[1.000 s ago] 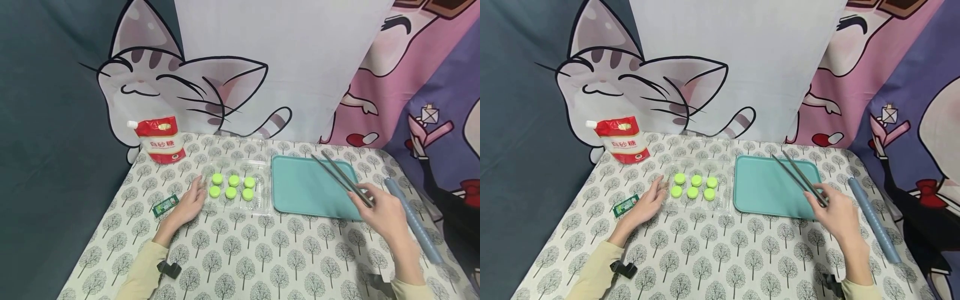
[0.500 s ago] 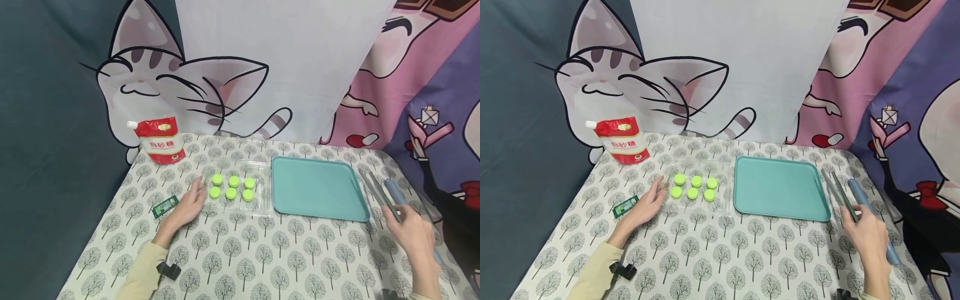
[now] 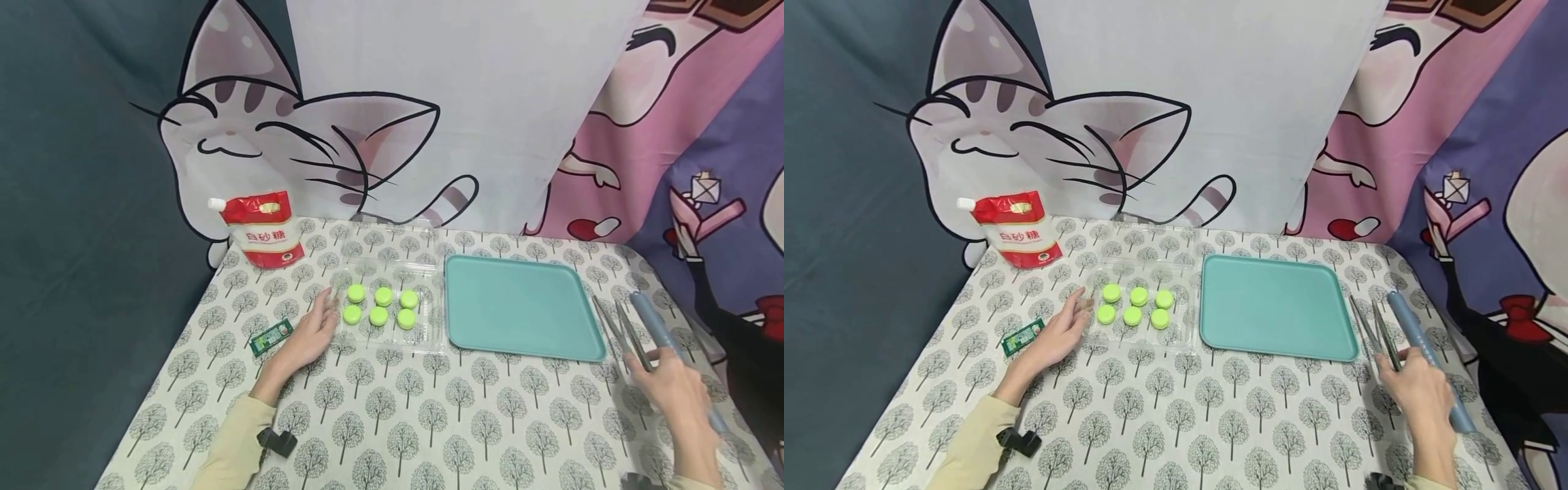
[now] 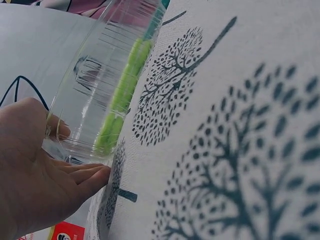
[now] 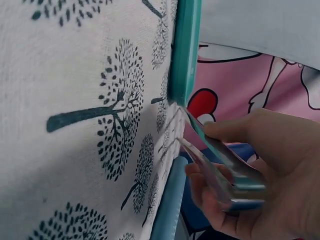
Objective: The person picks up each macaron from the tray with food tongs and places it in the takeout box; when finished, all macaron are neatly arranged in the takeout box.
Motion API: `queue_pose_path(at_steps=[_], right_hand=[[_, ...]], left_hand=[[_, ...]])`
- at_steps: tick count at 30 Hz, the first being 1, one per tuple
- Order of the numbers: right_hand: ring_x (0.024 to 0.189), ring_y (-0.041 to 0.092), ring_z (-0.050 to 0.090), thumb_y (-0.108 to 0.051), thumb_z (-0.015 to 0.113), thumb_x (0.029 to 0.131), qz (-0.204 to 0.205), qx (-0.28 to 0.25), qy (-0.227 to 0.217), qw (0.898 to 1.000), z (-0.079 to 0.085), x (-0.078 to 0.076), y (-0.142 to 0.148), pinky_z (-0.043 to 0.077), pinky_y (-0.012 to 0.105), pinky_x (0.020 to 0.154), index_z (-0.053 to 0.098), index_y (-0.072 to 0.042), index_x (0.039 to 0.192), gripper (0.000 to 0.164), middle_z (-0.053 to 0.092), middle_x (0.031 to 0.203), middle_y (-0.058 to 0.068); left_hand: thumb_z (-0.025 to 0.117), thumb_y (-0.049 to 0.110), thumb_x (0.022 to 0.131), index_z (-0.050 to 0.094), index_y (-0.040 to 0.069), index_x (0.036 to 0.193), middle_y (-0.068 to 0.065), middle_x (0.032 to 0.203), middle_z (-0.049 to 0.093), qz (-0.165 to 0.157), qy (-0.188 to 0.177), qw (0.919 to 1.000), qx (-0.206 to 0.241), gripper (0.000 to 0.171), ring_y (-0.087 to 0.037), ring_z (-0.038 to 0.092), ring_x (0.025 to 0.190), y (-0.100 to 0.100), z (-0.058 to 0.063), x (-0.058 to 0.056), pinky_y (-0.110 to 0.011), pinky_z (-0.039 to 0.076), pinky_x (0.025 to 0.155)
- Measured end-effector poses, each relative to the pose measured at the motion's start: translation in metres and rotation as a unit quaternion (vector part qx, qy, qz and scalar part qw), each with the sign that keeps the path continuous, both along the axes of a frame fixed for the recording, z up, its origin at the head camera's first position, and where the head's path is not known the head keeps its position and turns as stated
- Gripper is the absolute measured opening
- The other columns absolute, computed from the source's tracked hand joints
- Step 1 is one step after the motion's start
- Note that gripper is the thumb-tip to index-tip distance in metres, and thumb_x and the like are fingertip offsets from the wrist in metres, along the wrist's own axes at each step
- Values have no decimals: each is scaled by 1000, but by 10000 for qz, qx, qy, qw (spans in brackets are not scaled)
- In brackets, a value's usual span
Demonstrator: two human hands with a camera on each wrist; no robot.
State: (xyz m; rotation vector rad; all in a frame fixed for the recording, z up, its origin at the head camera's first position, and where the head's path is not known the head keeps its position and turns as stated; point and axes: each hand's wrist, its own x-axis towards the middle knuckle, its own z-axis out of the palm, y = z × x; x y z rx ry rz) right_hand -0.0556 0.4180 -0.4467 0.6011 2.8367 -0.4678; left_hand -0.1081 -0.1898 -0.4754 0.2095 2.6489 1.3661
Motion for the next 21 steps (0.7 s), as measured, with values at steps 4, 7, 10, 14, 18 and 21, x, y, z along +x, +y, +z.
queue_pose_path(at_steps=[4,7,10,14,18,21], right_hand=[[90,60,58,-61,53,97,333,80,-171,9993,-3,-5,3,49,60,68,47,12,127,79,53,118,48],[84,57,60,-56,61,94,548,274,-89,9981,-6,-7,5,49,59,66,54,11,110,70,58,103,45],[80,56,59,-51,64,93,626,361,-12,9974,-9,-5,6,48,56,63,55,7,95,59,59,88,38],[76,52,59,-50,65,93,646,356,28,9973,-10,-3,4,48,53,60,56,2,85,54,59,80,33],[75,51,60,-52,64,94,607,342,3,9976,-11,-3,4,49,51,57,56,1,84,55,59,81,33],[79,54,60,-58,58,95,598,236,-89,9979,-8,-4,6,49,52,59,57,6,95,64,60,89,37]], left_hand=[[41,21,108,9,3,162,-26,159,36,-11,-68,10000,-26,65,-43,45,142,-1,2,0,-55,30,123],[42,23,108,9,3,162,-25,160,35,-20,-101,9998,-150,66,-42,44,143,-2,5,1,-55,30,123],[42,26,109,9,3,162,-24,161,34,-11,-133,9994,-328,67,-42,43,144,-2,9,1,-55,30,123],[41,29,108,5,0,162,-24,164,27,-41,-169,9984,-533,70,-43,39,146,-3,19,3,-55,25,125],[39,33,109,3,0,162,-24,167,18,-121,-152,9968,-773,72,-42,25,153,-7,30,5,-55,17,127],[39,32,109,3,0,162,-24,168,12,-215,-62,9946,-1013,72,-42,16,155,-11,39,4,-56,13,128]])
